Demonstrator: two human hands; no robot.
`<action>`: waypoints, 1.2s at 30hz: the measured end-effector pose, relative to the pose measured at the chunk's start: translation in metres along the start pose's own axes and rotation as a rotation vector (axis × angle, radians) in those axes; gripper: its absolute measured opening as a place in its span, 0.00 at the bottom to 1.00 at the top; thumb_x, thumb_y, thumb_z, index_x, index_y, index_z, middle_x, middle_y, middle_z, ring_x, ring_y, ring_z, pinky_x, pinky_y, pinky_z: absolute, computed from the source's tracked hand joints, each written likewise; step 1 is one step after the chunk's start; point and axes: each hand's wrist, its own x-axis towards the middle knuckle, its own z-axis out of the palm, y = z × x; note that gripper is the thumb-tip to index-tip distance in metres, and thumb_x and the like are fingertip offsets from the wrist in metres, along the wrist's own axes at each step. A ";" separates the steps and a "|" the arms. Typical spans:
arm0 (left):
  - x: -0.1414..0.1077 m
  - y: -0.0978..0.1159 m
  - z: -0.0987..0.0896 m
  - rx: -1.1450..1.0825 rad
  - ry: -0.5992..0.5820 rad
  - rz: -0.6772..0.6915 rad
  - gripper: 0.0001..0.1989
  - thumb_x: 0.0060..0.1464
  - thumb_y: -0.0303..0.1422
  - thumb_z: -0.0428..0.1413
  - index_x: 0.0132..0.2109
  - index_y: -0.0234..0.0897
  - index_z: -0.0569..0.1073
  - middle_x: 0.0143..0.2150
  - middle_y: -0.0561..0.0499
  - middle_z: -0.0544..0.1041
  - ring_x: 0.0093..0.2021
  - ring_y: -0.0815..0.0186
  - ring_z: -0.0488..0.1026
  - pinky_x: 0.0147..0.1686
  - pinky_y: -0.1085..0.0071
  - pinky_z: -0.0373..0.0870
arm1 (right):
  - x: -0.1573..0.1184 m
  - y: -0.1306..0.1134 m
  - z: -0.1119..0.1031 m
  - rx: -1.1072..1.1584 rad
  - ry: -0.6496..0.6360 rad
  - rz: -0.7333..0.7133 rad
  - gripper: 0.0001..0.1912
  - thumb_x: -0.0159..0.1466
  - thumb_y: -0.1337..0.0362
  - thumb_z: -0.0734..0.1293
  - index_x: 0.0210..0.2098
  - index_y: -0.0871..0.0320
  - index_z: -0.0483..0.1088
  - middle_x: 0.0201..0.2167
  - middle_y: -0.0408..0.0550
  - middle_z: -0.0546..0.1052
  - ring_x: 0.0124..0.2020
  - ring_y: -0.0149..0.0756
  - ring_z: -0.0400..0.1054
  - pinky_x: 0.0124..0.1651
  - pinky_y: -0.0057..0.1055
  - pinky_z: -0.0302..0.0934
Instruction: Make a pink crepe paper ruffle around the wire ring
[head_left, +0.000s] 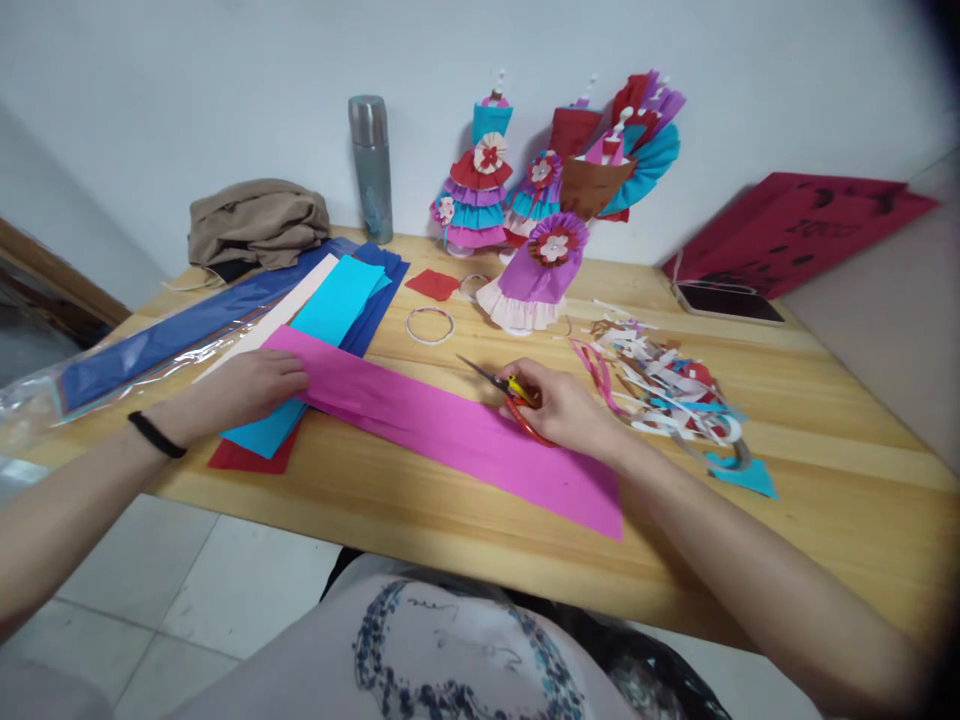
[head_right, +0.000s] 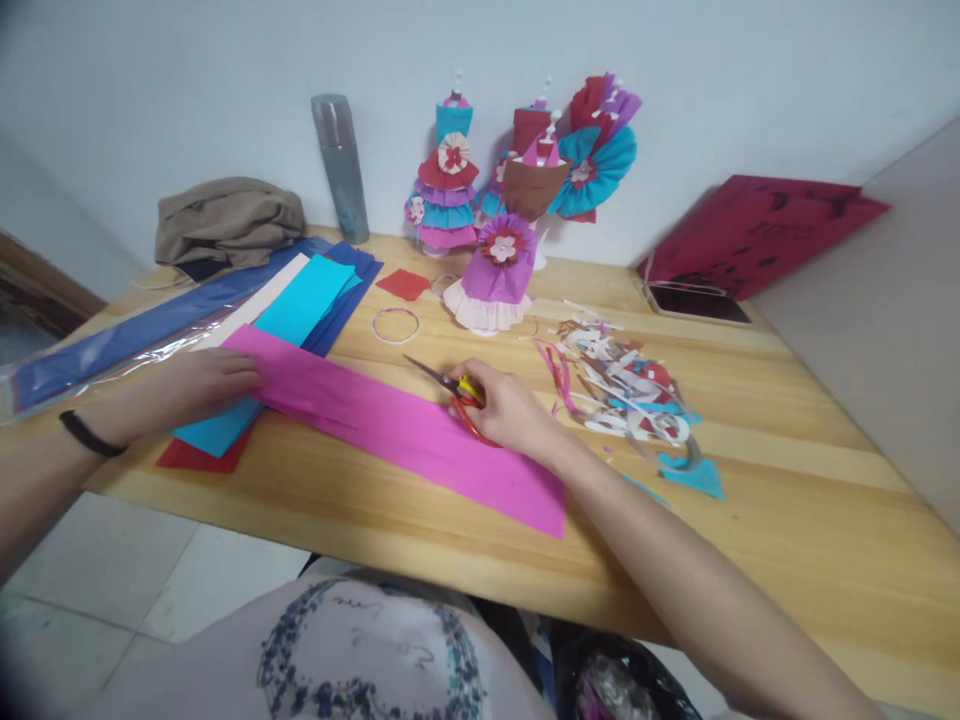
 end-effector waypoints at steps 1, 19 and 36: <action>0.003 0.000 -0.005 -0.004 -0.057 0.000 0.14 0.66 0.31 0.47 0.38 0.37 0.77 0.38 0.46 0.78 0.41 0.60 0.73 0.43 0.67 0.68 | 0.000 -0.003 -0.001 0.034 0.012 -0.004 0.14 0.60 0.59 0.66 0.43 0.58 0.69 0.23 0.41 0.71 0.22 0.32 0.61 0.28 0.29 0.53; 0.103 0.040 -0.015 -0.125 -0.151 0.146 0.17 0.68 0.29 0.43 0.53 0.34 0.75 0.51 0.41 0.77 0.51 0.58 0.74 0.52 0.62 0.70 | -0.067 0.026 -0.069 -0.019 -0.002 -0.024 0.19 0.58 0.57 0.68 0.47 0.57 0.70 0.40 0.52 0.78 0.38 0.45 0.73 0.39 0.38 0.66; 0.117 0.133 -0.014 -0.105 -0.016 0.569 0.12 0.65 0.21 0.47 0.43 0.36 0.75 0.43 0.46 0.76 0.41 0.63 0.70 0.42 0.67 0.68 | -0.125 0.065 -0.073 -0.626 0.056 -0.152 0.24 0.67 0.64 0.60 0.61 0.46 0.71 0.37 0.53 0.78 0.37 0.44 0.73 0.36 0.36 0.68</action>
